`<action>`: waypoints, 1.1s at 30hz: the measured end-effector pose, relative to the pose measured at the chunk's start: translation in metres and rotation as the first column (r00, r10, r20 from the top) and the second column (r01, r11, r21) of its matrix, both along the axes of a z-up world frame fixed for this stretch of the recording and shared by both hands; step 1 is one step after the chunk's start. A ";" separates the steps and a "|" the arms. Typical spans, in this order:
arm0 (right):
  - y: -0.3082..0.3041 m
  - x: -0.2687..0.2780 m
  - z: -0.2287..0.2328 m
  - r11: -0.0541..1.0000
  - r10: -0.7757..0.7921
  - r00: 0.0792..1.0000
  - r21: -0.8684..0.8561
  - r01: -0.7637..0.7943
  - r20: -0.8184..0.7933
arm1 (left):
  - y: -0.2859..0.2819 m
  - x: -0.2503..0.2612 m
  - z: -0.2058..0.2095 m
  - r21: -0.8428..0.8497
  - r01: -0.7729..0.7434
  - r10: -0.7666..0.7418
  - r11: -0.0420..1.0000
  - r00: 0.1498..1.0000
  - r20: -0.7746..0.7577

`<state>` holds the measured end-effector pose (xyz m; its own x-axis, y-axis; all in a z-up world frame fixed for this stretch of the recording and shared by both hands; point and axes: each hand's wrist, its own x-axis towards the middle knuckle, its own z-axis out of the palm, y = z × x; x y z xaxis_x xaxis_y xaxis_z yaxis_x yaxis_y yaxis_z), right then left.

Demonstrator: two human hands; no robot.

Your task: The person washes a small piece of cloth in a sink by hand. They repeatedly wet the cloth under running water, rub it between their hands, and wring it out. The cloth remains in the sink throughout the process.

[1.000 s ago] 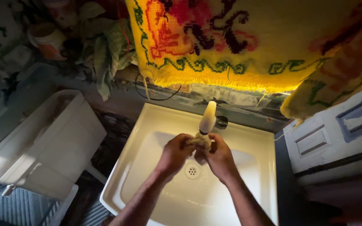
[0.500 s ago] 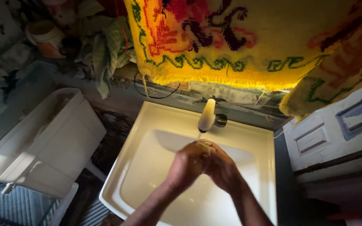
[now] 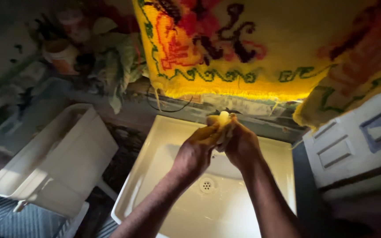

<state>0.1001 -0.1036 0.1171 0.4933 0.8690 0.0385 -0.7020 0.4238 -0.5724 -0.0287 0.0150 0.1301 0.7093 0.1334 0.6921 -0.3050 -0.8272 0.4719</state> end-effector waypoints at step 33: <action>-0.039 -0.003 -0.069 0.890 0.195 0.961 0.447 -0.089 -0.198 | 0.003 -0.004 -0.046 -0.486 -0.162 0.086 0.859 0.981 -0.174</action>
